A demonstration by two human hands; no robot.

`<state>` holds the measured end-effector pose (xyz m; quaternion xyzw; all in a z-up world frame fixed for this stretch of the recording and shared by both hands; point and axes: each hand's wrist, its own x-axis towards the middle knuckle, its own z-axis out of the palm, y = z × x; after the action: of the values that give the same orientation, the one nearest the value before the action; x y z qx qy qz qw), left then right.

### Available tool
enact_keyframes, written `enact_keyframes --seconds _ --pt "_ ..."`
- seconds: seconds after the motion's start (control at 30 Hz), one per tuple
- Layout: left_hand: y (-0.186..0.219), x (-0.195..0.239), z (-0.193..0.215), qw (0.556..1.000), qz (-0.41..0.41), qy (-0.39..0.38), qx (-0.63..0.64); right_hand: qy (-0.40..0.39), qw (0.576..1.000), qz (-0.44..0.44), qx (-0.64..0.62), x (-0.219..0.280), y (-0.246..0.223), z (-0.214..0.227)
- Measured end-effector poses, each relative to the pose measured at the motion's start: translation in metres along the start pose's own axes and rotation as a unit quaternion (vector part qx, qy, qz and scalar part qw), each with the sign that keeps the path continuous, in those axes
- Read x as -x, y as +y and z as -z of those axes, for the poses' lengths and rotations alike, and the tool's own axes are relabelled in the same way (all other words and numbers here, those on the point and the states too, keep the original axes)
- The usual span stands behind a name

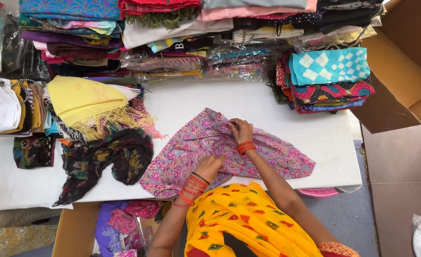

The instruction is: Folding and stacking various fabric items on a white table.

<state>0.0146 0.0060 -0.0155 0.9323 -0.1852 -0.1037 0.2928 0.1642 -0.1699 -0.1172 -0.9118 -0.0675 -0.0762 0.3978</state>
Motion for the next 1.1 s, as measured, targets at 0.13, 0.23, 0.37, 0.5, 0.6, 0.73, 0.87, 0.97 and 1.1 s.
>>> enact_keyframes --seconds 0.13,0.23,0.37,0.5,0.6,0.73,0.87,0.97,1.1 --pt "-0.012 -0.014 0.005 0.990 -0.032 0.036 -0.130 0.033 0.998 0.055 -0.011 -0.002 -0.024 0.011" --pt "-0.011 -0.024 0.012 0.993 -0.074 0.076 -0.057 0.034 0.993 0.107 -0.028 0.003 -0.027 -0.001" --pt "0.017 -0.027 0.053 0.990 -0.087 0.092 -0.055 -0.172 0.945 0.161 -0.227 0.033 -0.015 -0.027" --pt "0.011 -0.029 0.065 0.951 -0.150 0.250 -0.097 -0.301 0.813 -0.062 -0.495 0.047 -0.015 -0.018" --pt "-0.030 -0.027 0.036 0.970 -0.094 0.223 -0.013 -0.311 0.811 -0.059 -0.492 0.059 -0.012 -0.016" --pt "-0.048 -0.023 0.048 0.991 -0.014 0.125 0.050 -0.231 0.911 0.018 -0.343 0.059 -0.069 0.059" --pt "-0.095 -0.010 0.073 0.959 0.047 0.276 0.043 -0.141 0.976 0.119 -0.119 0.071 0.023 0.088" --pt "-0.138 0.005 0.075 0.931 0.157 0.321 0.074 -0.200 0.972 0.079 0.092 0.073 0.068 0.123" --pt "-0.155 0.014 0.074 0.885 0.238 0.396 -0.065 -0.273 0.945 0.056 0.170 0.080 0.121 0.106"
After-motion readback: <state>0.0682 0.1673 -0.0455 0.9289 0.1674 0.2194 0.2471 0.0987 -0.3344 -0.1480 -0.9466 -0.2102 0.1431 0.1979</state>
